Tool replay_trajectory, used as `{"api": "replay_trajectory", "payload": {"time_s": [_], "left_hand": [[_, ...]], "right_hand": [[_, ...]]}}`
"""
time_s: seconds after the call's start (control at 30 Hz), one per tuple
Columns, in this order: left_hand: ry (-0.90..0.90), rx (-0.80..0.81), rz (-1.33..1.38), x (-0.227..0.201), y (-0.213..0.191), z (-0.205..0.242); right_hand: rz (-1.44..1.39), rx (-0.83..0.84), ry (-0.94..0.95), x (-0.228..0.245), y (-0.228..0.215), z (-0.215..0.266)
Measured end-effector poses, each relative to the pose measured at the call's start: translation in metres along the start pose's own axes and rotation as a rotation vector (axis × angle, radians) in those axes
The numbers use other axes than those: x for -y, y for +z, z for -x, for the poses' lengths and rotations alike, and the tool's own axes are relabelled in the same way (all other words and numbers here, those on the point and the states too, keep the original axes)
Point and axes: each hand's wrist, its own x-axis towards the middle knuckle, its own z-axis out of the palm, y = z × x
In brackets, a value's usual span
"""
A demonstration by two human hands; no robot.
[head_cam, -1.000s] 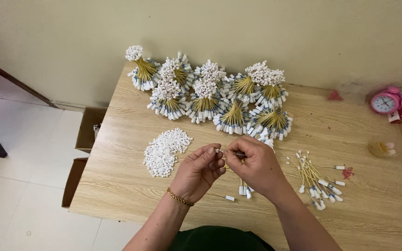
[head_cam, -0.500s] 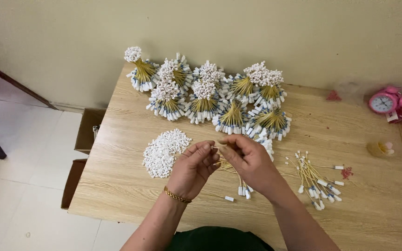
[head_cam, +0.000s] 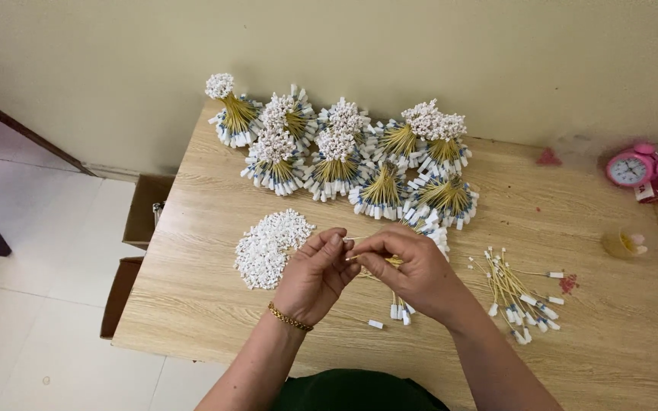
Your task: Assembling small white ferrules onto the ends of yellow wires at a factory workbench.
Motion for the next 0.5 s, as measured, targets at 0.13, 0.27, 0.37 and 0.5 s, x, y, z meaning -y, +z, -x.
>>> {"api": "replay_trajectory", "payload": {"time_s": [0.13,0.27,0.37,0.5], "left_hand": [[0.011,0.008,-0.034,0.008,-0.007,-0.001],[0.045,0.007,-0.048,0.015,-0.01,-0.004],[0.061,0.008,-0.061,0.018,-0.013,-0.005],[0.081,-0.011,-0.117,0.018,-0.01,-0.003]], "right_hand": [[0.093,-0.063,0.041,-0.023,0.003,0.003],[0.162,-0.112,0.07,-0.029,0.004,0.004],[0.202,-0.122,0.077,-0.028,0.004,0.003],[0.228,-0.121,0.067,-0.034,0.003,0.002]]}}
